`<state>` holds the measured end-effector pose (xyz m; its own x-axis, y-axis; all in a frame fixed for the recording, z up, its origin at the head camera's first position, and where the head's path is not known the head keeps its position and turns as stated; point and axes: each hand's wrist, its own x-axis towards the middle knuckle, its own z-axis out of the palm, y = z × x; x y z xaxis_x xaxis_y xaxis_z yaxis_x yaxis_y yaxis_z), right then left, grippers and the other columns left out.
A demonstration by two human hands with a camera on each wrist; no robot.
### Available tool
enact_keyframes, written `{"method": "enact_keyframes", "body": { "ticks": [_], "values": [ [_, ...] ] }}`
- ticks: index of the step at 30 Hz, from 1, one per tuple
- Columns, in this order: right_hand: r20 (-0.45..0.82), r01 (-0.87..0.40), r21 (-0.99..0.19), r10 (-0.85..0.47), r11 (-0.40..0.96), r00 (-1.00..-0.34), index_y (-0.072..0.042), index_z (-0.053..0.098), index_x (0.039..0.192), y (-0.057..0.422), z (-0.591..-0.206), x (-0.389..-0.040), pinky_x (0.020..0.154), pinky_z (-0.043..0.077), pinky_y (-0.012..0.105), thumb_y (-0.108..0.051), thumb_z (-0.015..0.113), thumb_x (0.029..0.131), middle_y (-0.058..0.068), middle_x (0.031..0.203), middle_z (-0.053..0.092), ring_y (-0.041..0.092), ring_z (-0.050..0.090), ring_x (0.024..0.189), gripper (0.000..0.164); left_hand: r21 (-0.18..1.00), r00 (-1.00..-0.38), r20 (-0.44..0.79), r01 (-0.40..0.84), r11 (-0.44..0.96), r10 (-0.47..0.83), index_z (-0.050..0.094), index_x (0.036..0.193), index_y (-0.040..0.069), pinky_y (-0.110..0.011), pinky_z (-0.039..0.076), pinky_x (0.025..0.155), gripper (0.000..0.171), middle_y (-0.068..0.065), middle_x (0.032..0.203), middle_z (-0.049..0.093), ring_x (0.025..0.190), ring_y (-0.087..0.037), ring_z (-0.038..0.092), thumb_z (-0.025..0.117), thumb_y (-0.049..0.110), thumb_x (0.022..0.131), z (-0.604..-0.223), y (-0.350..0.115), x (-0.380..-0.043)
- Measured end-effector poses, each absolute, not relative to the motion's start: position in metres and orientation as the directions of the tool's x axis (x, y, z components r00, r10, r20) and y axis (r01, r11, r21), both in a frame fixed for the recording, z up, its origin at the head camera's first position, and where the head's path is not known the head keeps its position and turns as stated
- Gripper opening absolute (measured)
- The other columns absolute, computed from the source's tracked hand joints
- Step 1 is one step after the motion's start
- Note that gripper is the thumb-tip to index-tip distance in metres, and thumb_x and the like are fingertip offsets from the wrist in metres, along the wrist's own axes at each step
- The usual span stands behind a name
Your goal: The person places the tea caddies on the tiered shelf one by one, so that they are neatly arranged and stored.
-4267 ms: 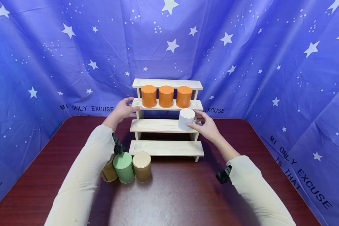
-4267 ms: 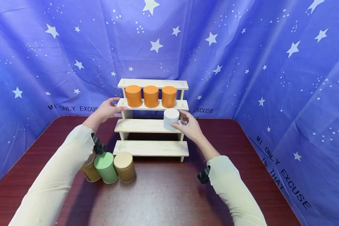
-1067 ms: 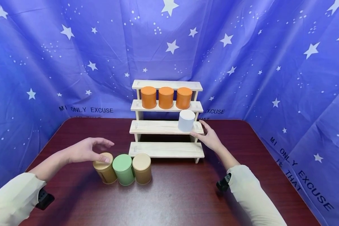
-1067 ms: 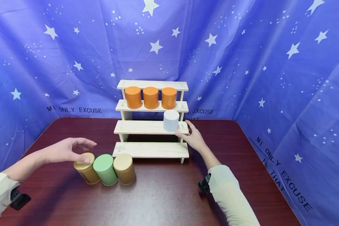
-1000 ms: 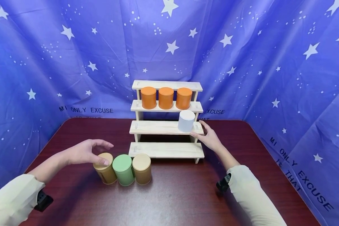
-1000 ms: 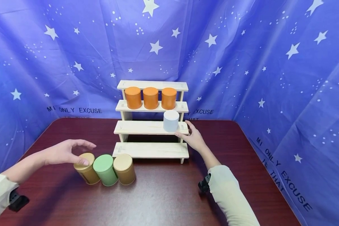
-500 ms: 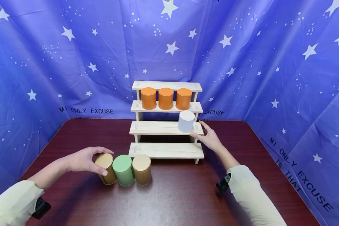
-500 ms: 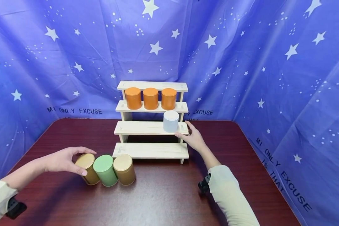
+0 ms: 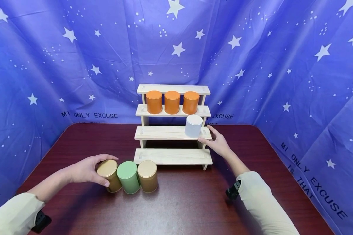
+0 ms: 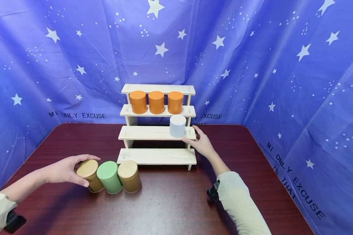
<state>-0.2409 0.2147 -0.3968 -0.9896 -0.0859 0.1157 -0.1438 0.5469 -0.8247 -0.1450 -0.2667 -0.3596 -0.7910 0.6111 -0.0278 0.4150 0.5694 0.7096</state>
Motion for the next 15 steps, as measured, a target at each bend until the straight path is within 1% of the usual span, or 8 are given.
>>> {"method": "enact_keyframes", "body": {
  "ticks": [4, 6, 8, 13, 15],
  "values": [
    [0.122, -0.149, -0.824, -0.086, 0.547, -0.989, -0.006, 0.028, 0.147, 0.215, -0.398, -0.242, 0.088, 0.05, 0.037, -0.027, 0.073, 0.082, 0.025, 0.129, 0.053, 0.031, 0.056, 0.111, 0.082, 0.719, -0.796, -0.008, 0.416, 0.557, 0.605, 0.048, 0.128, 0.004, -0.019, 0.049, 0.074, 0.076, -0.008, 0.107, 0.061, 0.088, 0.001, 0.056, 0.085, 0.026, 0.065, -0.365, -0.268, -0.144],
    [0.135, -0.159, -0.819, -0.085, 0.551, -0.987, -0.009, 0.028, 0.147, 0.218, -0.402, -0.245, 0.087, 0.05, 0.035, -0.031, 0.073, 0.081, 0.024, 0.127, 0.055, 0.03, 0.057, 0.109, 0.083, 0.719, -0.802, -0.002, 0.415, 0.558, 0.598, 0.047, 0.128, 0.004, -0.019, 0.049, 0.074, 0.076, -0.008, 0.107, 0.061, 0.088, 0.001, 0.057, 0.085, 0.025, 0.065, -0.366, -0.268, -0.144],
    [0.137, -0.16, -0.822, -0.083, 0.547, -0.987, -0.009, 0.029, 0.147, 0.218, -0.402, -0.245, 0.087, 0.05, 0.036, -0.03, 0.074, 0.081, 0.024, 0.126, 0.056, 0.03, 0.057, 0.108, 0.082, 0.714, -0.808, 0.008, 0.418, 0.562, 0.59, 0.048, 0.127, 0.003, -0.019, 0.049, 0.075, 0.076, -0.008, 0.107, 0.062, 0.088, 0.001, 0.057, 0.085, 0.025, 0.065, -0.369, -0.268, -0.144],
    [0.14, -0.163, -0.818, -0.083, 0.552, -0.987, -0.008, 0.029, 0.146, 0.218, -0.402, -0.244, 0.085, 0.051, 0.033, -0.032, 0.074, 0.08, 0.023, 0.126, 0.056, 0.028, 0.058, 0.108, 0.083, 0.694, -0.818, 0.042, 0.438, 0.572, 0.574, 0.051, 0.122, 0.006, -0.018, 0.047, 0.079, 0.072, -0.002, 0.103, 0.064, 0.091, 0.004, 0.055, 0.087, 0.027, 0.063, -0.376, -0.271, -0.143],
    [0.141, -0.166, -0.822, -0.087, 0.545, -0.986, -0.007, 0.029, 0.146, 0.217, -0.402, -0.243, 0.084, 0.051, 0.032, -0.031, 0.074, 0.08, 0.024, 0.125, 0.057, 0.028, 0.058, 0.108, 0.083, 0.702, -0.816, 0.051, 0.439, 0.56, 0.575, 0.052, 0.119, 0.006, -0.017, 0.047, 0.079, 0.07, 0.0, 0.102, 0.064, 0.091, 0.005, 0.056, 0.087, 0.025, 0.062, -0.379, -0.272, -0.143]
  ]
}}
